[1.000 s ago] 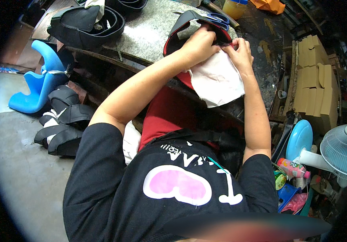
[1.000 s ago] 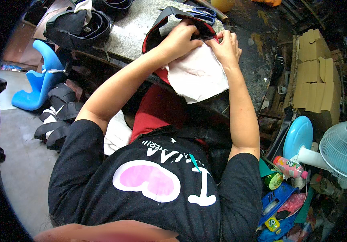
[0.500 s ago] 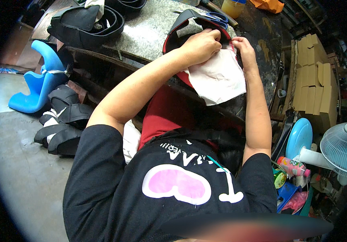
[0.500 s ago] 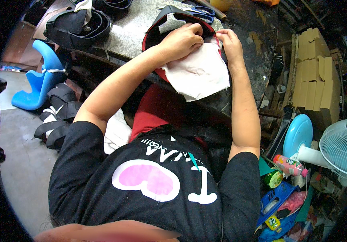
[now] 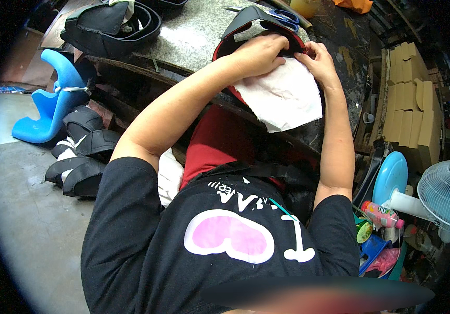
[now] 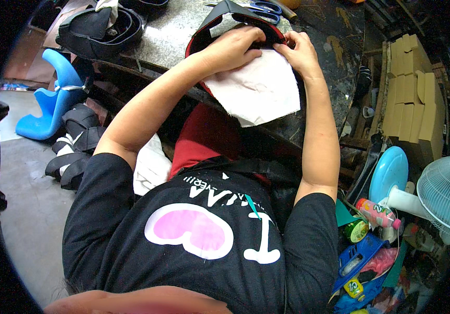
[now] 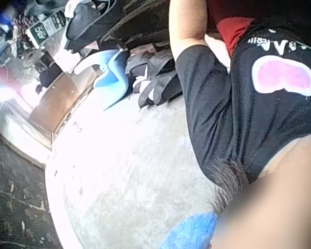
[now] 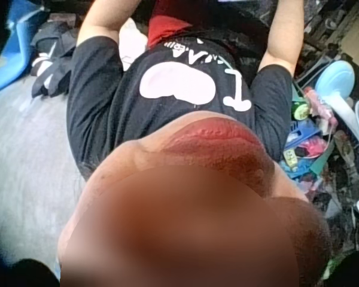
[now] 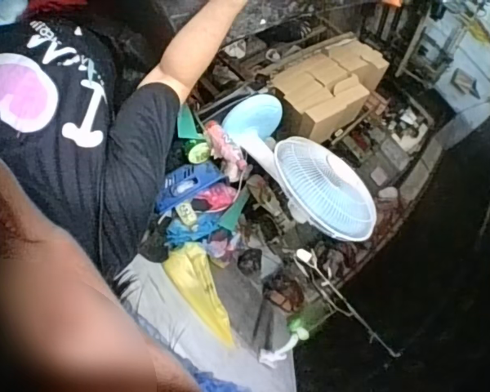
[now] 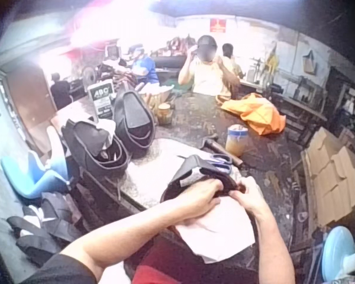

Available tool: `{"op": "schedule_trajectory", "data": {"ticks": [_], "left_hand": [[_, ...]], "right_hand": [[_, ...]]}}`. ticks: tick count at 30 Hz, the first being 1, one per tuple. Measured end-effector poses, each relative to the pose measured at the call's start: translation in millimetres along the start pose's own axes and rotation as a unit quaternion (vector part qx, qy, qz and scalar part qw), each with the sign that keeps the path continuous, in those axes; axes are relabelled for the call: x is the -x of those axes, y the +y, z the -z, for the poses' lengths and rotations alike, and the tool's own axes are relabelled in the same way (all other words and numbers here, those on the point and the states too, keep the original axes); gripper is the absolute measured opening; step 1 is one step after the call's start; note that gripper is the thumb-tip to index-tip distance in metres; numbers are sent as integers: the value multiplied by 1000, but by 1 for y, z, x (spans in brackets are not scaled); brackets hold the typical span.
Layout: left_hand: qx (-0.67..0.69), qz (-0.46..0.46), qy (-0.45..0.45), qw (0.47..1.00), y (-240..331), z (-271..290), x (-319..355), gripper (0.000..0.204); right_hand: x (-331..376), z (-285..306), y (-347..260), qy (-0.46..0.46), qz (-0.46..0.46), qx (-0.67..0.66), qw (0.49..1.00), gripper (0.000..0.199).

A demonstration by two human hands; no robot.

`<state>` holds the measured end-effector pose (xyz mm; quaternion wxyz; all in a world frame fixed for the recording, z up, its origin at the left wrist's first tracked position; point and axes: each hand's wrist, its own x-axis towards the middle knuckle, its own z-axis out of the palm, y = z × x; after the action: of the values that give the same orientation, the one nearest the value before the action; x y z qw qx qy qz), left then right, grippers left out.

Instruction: The person inserts a white fabric liner into a black shoe, trims the excess with scissors, and repeats the process on a second shoe. The person handles the shoes and scissors throughout the clip.

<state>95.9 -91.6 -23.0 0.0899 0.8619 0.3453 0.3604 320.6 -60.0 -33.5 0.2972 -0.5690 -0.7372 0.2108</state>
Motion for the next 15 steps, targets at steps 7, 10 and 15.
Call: {"op": "schedule_trajectory", "data": {"ticks": [7,10,15], "left_hand": [[-50,-41,-69,996,4,5,-1,16],[-140,-124,-66,980,8,7,-4,17],[-132,-148,-75,977,5,7,-9,17]], "right_hand": [[6,5,5,-31,-50,-153,987,22],[8,6,2,-17,-39,-129,991,25],[9,1,-5,26,21,92,995,41]]}}
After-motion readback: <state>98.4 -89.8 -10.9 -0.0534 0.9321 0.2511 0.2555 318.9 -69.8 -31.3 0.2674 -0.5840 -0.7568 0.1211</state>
